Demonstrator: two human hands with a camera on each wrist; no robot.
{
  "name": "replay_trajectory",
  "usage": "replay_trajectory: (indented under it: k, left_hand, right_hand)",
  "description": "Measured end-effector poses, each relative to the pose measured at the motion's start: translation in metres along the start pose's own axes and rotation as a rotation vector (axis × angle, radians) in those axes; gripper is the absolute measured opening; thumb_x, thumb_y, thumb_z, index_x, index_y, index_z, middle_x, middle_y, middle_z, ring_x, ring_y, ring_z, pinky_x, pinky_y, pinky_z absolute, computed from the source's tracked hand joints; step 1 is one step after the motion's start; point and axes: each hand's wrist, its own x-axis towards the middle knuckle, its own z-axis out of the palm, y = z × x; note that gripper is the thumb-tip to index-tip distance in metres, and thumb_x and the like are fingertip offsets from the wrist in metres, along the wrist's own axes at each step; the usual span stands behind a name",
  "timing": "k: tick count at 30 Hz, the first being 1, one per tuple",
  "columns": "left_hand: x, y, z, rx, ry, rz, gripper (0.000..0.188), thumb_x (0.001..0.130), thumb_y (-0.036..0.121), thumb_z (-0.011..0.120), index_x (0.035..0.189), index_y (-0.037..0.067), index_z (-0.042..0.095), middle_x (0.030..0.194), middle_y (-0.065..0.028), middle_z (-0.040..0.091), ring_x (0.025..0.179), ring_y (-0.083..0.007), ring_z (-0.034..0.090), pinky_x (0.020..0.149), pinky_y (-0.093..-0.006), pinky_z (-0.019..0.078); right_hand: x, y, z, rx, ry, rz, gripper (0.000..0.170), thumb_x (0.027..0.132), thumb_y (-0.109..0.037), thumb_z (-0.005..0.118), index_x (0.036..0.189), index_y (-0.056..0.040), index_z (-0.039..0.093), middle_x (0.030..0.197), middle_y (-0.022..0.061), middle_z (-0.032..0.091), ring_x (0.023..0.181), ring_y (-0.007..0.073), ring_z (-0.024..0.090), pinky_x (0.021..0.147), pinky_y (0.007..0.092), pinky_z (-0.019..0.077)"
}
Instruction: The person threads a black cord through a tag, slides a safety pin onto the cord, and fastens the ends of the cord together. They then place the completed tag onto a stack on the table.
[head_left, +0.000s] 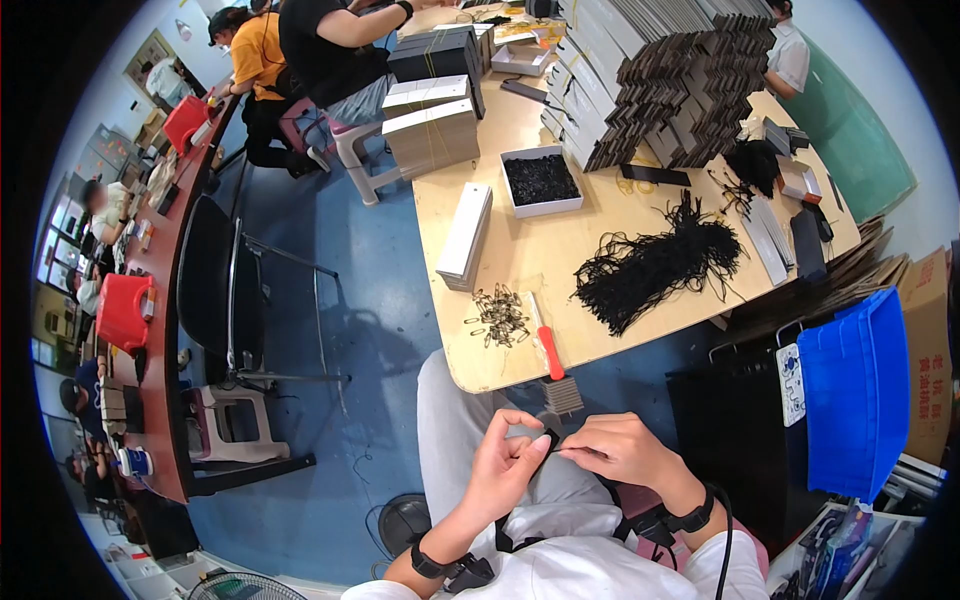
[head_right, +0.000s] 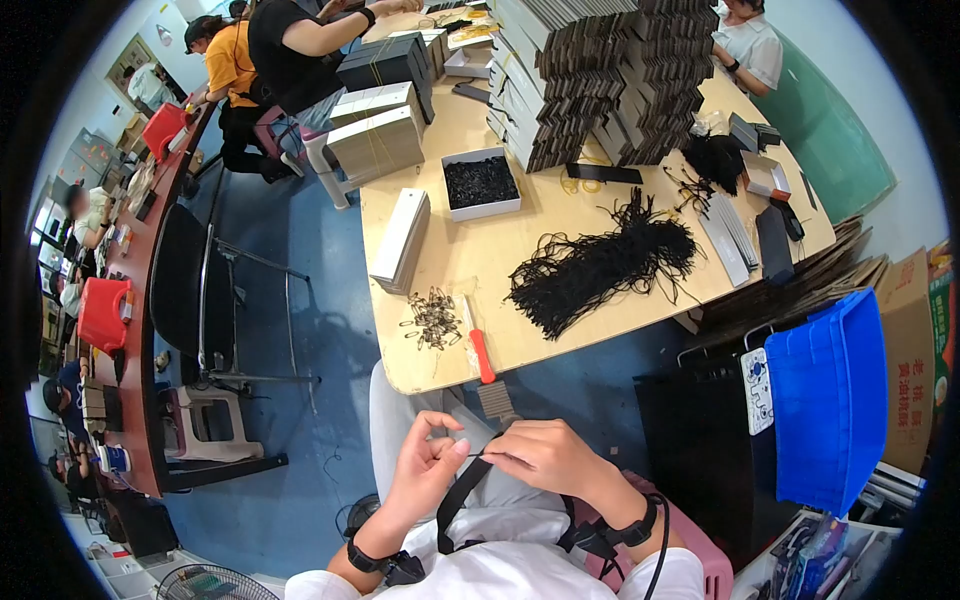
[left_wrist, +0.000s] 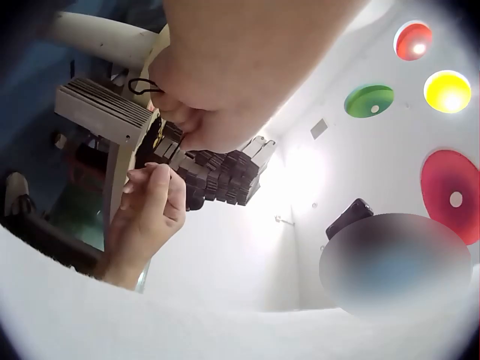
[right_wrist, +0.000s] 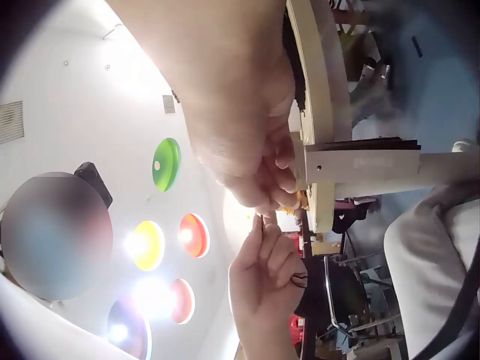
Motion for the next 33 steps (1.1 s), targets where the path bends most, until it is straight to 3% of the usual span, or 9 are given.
replay_trajectory:
  k: [6,12,14,17,24,27,30,31,33]
  left_hand:
    - [-0.010,0.004,-0.004,-0.016,-0.100,0.042,0.020,0.094,0.006,0.057,0.111,0.005,0.045,0.060,0.0103,0.035,0.053,0.0016,0.027,0.050,-0.0175,0.0201]
    - [-0.011,0.017,-0.015,0.360,-0.239,0.151,0.011,0.094,0.005,0.055,0.105,0.002,0.053,0.061,0.0068,0.038,0.055,-0.0017,0.031,0.051,-0.0205,0.0246]
    - [-0.011,0.016,-0.017,0.460,-0.244,0.191,0.013,0.094,0.007,0.056,0.106,0.001,0.057,0.063,-0.0025,0.050,0.056,-0.0088,0.045,0.052,-0.0233,0.0366]
    - [-0.012,0.016,-0.020,0.471,-0.245,0.239,0.018,0.093,0.003,0.056,0.110,0.000,0.058,0.073,-0.0068,0.062,0.067,-0.0120,0.058,0.061,-0.0238,0.0465]
    - [-0.015,0.004,-0.044,0.469,-0.079,0.132,0.023,0.089,-0.005,0.057,0.111,-0.002,0.060,0.093,-0.0106,0.069,0.086,-0.0168,0.068,0.072,-0.0263,0.0543]
    - [-0.013,-0.007,-0.049,0.334,0.069,0.148,0.023,0.087,-0.006,0.060,0.110,-0.001,0.060,0.085,-0.0084,0.066,0.083,-0.0156,0.067,0.077,-0.0267,0.0530]
    - [-0.012,-0.007,-0.048,-0.668,0.030,-0.058,0.033,0.086,0.002,0.061,0.117,0.002,0.052,0.079,-0.0023,0.057,0.078,-0.0143,0.061,0.086,-0.0347,0.0495]
    - [-0.011,-0.007,-0.049,-0.667,0.030,-0.056,0.033,0.086,0.002,0.061,0.117,0.002,0.052,0.079,-0.0023,0.057,0.078,-0.0143,0.061,0.086,-0.0347,0.0495]
    - [-0.010,-0.010,-0.051,-1.110,-0.071,-0.255,0.028,0.086,0.005,0.061,0.113,0.002,0.053,0.076,-0.0012,0.052,0.067,-0.0116,0.051,0.079,-0.0333,0.0471]
  right_hand:
    - [-0.012,-0.005,-0.013,0.016,-0.079,-0.044,0.009,0.076,-0.003,0.073,0.081,-0.0018,0.065,0.067,0.0080,0.061,0.059,0.0222,0.060,0.052,0.0322,0.0476]
    - [-0.013,-0.015,-0.019,0.170,-0.059,0.027,0.012,0.074,0.000,0.074,0.082,-0.0006,0.066,0.066,0.0073,0.060,0.054,0.0191,0.055,0.049,0.0294,0.0442]
    - [-0.013,-0.018,-0.021,0.180,-0.057,0.080,0.011,0.072,0.001,0.076,0.080,0.0001,0.067,0.065,0.0072,0.060,0.051,0.0171,0.054,0.046,0.0276,0.0423]
    - [-0.015,-0.021,-0.022,0.116,-0.014,0.075,0.012,0.072,0.002,0.076,0.080,0.0004,0.067,0.064,0.0071,0.060,0.050,0.0161,0.053,0.046,0.0267,0.0416]
    - [-0.020,-0.019,-0.021,0.047,0.030,0.031,0.014,0.072,0.002,0.072,0.085,-0.0001,0.066,0.071,0.0094,0.061,0.057,0.0216,0.055,0.051,0.0310,0.0456]
    - [-0.024,-0.014,-0.019,0.039,0.025,0.048,0.012,0.073,0.001,0.072,0.084,-0.0004,0.067,0.072,0.0092,0.062,0.058,0.0217,0.056,0.052,0.0302,0.0456]
    - [-0.033,-0.006,-0.014,0.106,0.024,0.126,0.010,0.074,-0.001,0.073,0.083,-0.0012,0.068,0.073,0.0088,0.063,0.057,0.0196,0.057,0.051,0.0282,0.0448]
    - [-0.037,-0.003,-0.012,0.162,0.030,0.182,0.009,0.075,-0.002,0.073,0.083,-0.0016,0.069,0.073,0.0085,0.064,0.057,0.0182,0.057,0.051,0.0272,0.0444]
    - [-0.045,0.005,-0.007,0.222,0.047,0.217,0.007,0.076,-0.002,0.072,0.083,-0.0017,0.069,0.073,0.0082,0.064,0.056,0.0167,0.057,0.051,0.0266,0.0440]
